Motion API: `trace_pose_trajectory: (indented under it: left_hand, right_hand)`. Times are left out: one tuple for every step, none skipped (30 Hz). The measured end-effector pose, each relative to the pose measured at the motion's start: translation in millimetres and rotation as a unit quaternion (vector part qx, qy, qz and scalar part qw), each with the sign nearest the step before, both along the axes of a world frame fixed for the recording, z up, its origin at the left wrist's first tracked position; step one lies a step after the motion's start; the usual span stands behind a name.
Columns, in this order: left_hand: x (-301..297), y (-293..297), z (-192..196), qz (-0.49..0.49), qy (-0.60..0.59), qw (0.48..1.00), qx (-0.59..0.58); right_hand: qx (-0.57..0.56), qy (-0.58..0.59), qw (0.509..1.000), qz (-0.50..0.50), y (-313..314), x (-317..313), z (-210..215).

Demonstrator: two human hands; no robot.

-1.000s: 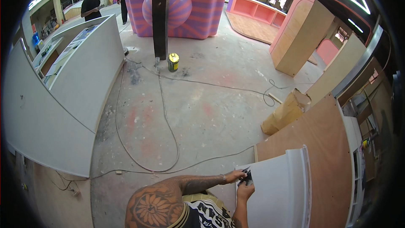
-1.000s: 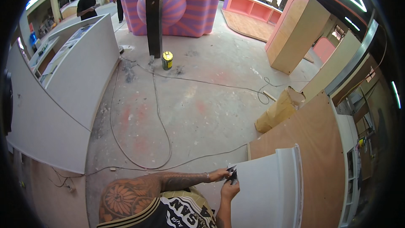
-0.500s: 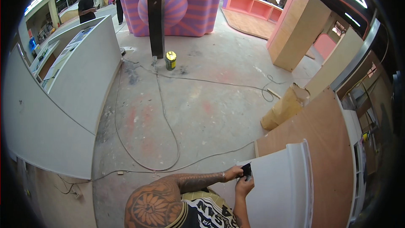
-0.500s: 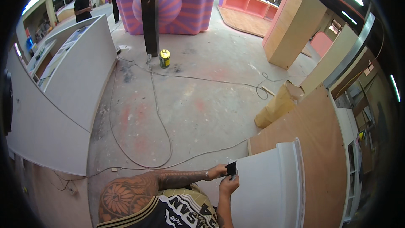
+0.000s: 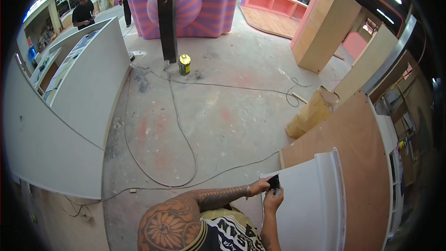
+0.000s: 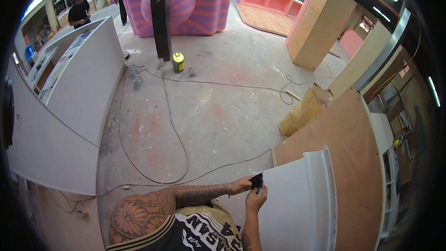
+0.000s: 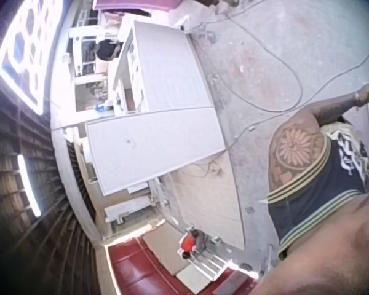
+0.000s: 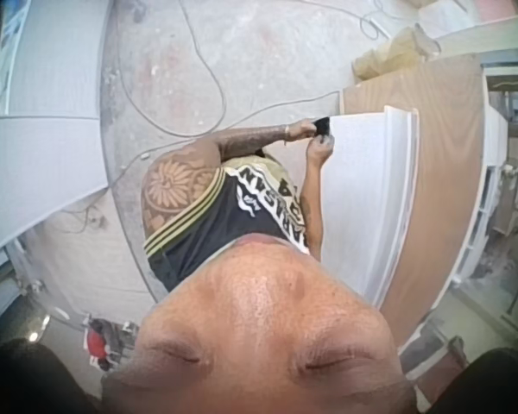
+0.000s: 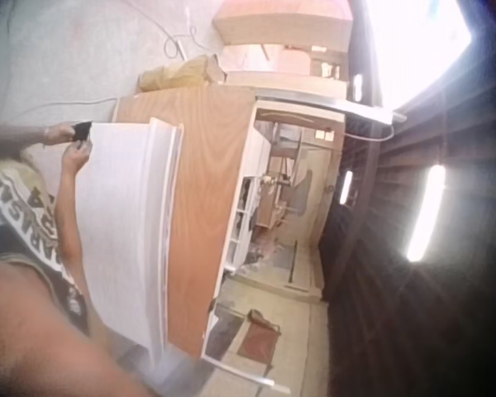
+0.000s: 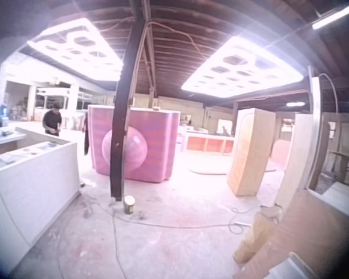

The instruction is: The person scoops filler from a bucket and applies it onto the surface and edges of a wooden structure using putty knives.

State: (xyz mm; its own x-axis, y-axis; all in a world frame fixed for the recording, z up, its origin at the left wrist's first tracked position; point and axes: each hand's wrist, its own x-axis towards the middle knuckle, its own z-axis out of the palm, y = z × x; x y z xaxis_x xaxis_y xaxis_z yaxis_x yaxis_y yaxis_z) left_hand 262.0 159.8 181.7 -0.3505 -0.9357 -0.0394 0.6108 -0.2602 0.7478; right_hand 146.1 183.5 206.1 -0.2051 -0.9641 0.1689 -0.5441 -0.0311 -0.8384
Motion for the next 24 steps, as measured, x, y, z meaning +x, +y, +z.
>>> trace_pose_trajectory:
  left_hand:
    - [6,-2,1,-0.033,0.008,0.999,0.024]
    - [15,-4,-1,-0.061,0.016,0.997,0.051]
    - [25,-10,-7,-0.071,-0.055,0.996,0.025]
    - [27,-7,-12,-0.073,-0.055,0.996,0.025]
    - [26,-11,-10,-0.033,-0.052,0.997,0.035]
    - [26,-8,-8,0.009,-0.050,0.998,0.048]
    - [24,-8,-6,-0.001,-0.050,0.998,0.049]
    - [29,-2,12,-0.011,-0.051,0.997,0.049]
    - [36,5,39,-0.056,-0.136,0.989,0.017]
    - [43,8,51,-0.091,-0.225,0.970,-0.006]
    - [41,2,9,-0.037,-0.159,0.987,-0.009]
    - [43,-4,-14,-0.039,-0.159,0.986,-0.011]
    - [50,-9,-32,-0.038,-0.219,0.974,-0.041]
    - [55,-9,-41,-0.032,-0.277,0.958,-0.066]
    - [55,-4,-18,0.018,-0.187,0.980,0.070]
    - [52,1,-4,0.019,-0.187,0.979,0.073]
    - [47,4,11,0.004,-0.177,0.981,0.079]
    - [47,8,20,-0.009,-0.166,0.982,0.088]
    - [52,9,29,0.004,-0.223,0.973,0.055]
    - [57,7,16,0.017,-0.221,0.973,0.057]
    - [64,-1,-11,-0.015,-0.220,0.975,0.006]
    - [67,-5,-26,-0.056,-0.219,0.973,-0.046]
    - [77,-1,21,-0.126,-0.289,0.949,0.017]
    - [81,4,30,-0.122,-0.290,0.949,0.020]
  right_hand:
    - [0.037,-0.027,0.999,-0.001,-3,-7,-10]
    - [0.038,-0.028,0.999,0.000,-2,-3,-4]
    - [0.057,0.002,0.998,0.017,0,5,13]
    - [0.076,0.031,0.996,0.033,3,10,21]
    - [0.013,0.009,0.999,0.051,4,9,22]
    - [0.013,0.009,0.999,0.043,6,16,30]
    - [-0.071,0.066,0.992,0.081,2,23,41]
    - [-0.152,0.125,0.974,0.116,1,28,50]
    - [-0.126,0.119,0.984,0.033,-2,28,46]
    - [-0.119,0.113,0.986,0.035,-7,23,41]
    - [-0.011,0.043,0.998,0.051,-13,17,41]
    - [0.096,-0.027,0.993,0.058,-20,12,41]
    - [0.093,-0.030,0.994,0.055,-21,16,46]
    - [0.081,-0.038,0.993,0.079,-15,22,56]
    - [0.070,-0.047,0.991,0.101,-6,27,65]
    - [0.059,-0.056,0.989,0.124,-1,31,68]
    - [0.006,0.039,0.984,0.175,1,32,51]
    - [0.007,0.039,0.982,0.184,1,33,47]
    - [0.062,0.000,0.989,0.135,0,33,45]
    - [0.116,-0.037,0.989,0.088,-2,32,44]
    - [0.099,0.047,0.991,0.080,-10,18,26]
    - [0.100,0.046,0.991,0.080,-17,-5,-5]
    - [0.035,0.027,0.999,0.016,-26,-30,-42]
    - [-0.030,0.009,0.999,-0.036,-29,-39,-58]
